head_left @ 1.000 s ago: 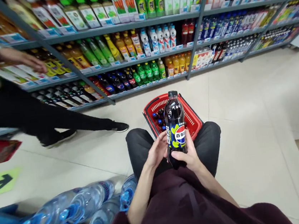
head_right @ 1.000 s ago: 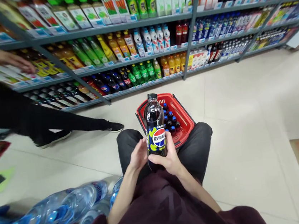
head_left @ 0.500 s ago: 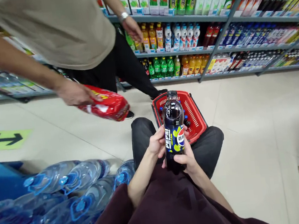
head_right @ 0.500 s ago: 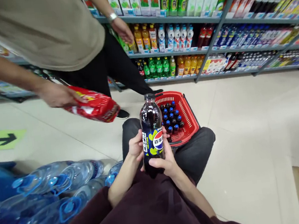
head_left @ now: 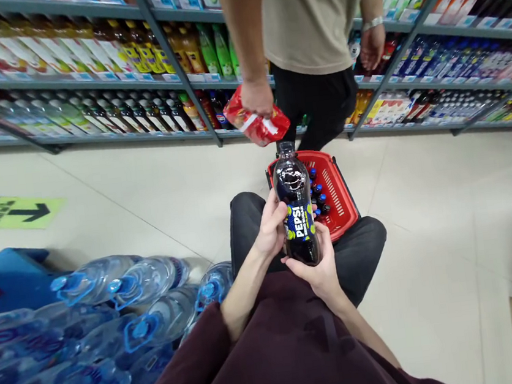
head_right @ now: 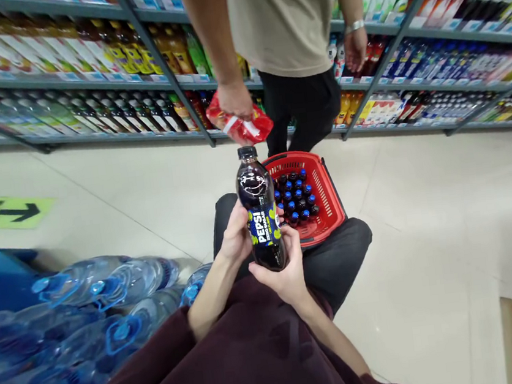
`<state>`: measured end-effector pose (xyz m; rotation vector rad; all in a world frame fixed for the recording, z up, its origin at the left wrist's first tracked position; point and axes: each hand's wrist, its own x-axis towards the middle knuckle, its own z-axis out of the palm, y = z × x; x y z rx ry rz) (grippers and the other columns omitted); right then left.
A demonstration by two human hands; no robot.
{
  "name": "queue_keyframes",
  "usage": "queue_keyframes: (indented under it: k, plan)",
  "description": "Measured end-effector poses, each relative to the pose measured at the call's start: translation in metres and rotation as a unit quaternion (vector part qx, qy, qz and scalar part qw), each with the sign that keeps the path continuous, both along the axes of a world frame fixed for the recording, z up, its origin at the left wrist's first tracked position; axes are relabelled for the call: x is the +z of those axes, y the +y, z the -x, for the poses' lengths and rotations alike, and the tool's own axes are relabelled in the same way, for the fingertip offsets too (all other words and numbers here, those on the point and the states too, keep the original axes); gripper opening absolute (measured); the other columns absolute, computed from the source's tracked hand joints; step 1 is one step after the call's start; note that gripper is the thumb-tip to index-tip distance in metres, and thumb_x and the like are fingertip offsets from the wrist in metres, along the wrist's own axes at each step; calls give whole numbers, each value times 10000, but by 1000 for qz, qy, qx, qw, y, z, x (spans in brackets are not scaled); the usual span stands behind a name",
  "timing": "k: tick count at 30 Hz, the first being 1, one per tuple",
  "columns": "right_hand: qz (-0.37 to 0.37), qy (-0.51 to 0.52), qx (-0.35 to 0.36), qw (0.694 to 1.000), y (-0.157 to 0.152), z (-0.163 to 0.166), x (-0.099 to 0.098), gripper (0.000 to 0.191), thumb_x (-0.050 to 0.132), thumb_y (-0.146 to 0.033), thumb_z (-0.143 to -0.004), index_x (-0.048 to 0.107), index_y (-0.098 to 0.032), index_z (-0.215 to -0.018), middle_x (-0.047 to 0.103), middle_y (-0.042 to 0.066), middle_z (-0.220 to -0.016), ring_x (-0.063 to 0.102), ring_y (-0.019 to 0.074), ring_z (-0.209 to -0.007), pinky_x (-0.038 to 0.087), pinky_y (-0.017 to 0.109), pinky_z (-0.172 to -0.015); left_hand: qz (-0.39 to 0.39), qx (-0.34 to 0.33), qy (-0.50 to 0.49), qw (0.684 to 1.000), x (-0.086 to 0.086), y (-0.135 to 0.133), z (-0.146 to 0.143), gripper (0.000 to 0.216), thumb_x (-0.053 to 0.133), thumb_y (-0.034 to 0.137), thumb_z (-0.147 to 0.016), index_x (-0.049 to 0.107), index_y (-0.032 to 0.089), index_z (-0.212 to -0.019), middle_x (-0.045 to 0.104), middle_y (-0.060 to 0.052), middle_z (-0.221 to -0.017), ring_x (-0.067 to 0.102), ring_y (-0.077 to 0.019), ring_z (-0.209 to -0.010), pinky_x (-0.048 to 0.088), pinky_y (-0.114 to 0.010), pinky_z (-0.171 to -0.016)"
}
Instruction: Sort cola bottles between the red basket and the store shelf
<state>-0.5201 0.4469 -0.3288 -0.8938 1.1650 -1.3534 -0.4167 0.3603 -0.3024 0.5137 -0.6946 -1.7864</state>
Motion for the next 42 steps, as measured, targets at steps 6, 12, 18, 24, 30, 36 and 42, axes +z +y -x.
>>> queue_keyframes:
  k: [6, 12, 18, 24, 30, 36, 42]
  plan:
    - [0, -22, -4, 1000, 1, -2, -6, 828, 932, -312, -640, 416, -263, -1286, 589, 53, -1219, 658, 208, -1114, 662, 418, -963, -2, -3, 5, 1000, -4, -3, 1, 718, 872, 548, -796, 489, 213, -1302, 738, -120, -1196, 759, -325, -1075, 655, -431, -886]
    - [-21, -147, 50, 988, 6, -2, -6, 764, 884, -319, -717, 370, -310, -1283, 599, 33, -1155, 717, 212, -968, 704, 372, -653, -36, 2, 25, 999, -3, -3, 2, 698, 839, 619, -806, 471, 203, -1227, 743, -134, -1199, 767, -347, -1050, 667, -431, -823]
    - [-29, -184, 51, 981, 5, -4, 2, 709, 878, -304, -706, 399, -285, -1229, 641, 36, -1114, 731, 230, -1011, 701, 356, -625, -41, -5, 41, 998, 0, -3, 1, 602, 827, 589, -830, 478, 214, -1148, 754, -99, -1150, 774, -321, -1032, 665, -397, -810]
    - [-21, -266, 65, 962, 7, -3, -2, 673, 819, -362, -707, 455, -239, -1259, 698, 64, -1056, 744, 217, -865, 660, 325, -547, -44, 12, 40, 998, -3, -2, 4, 486, 807, 510, -861, 495, 226, -1100, 715, -73, -1225, 752, -302, -1062, 654, -373, -784]
    - [-6, -307, 75, 949, 5, 0, -11, 614, 666, -490, -779, 506, -182, -1286, 717, 102, -992, 698, 200, -710, 599, 327, -482, -29, -21, 45, 998, -13, -2, 6, 547, 768, 480, -918, 527, 346, -1391, 677, -93, -1323, 719, -189, -747, 502, -202, -475]
    - [-16, -305, 70, 950, 3, 0, -10, 570, 617, -519, -800, 568, -161, -1242, 694, 92, -943, 651, 172, -659, 523, 262, -431, -23, -11, 34, 999, -22, -3, 7, 762, 766, 477, -931, 382, 499, -1589, 647, -113, -1411, 682, -163, -660, 364, -152, -375]
    - [-14, -309, 68, 949, 4, 0, -14, 501, 595, -549, -793, 601, -152, -1098, 688, 96, -883, 646, 177, -646, 485, 235, -399, -17, -10, 30, 999, -15, -3, 7, 739, 797, 451, -904, 468, 467, -1566, 646, -110, -1422, 630, -97, -574, 288, -111, -301]
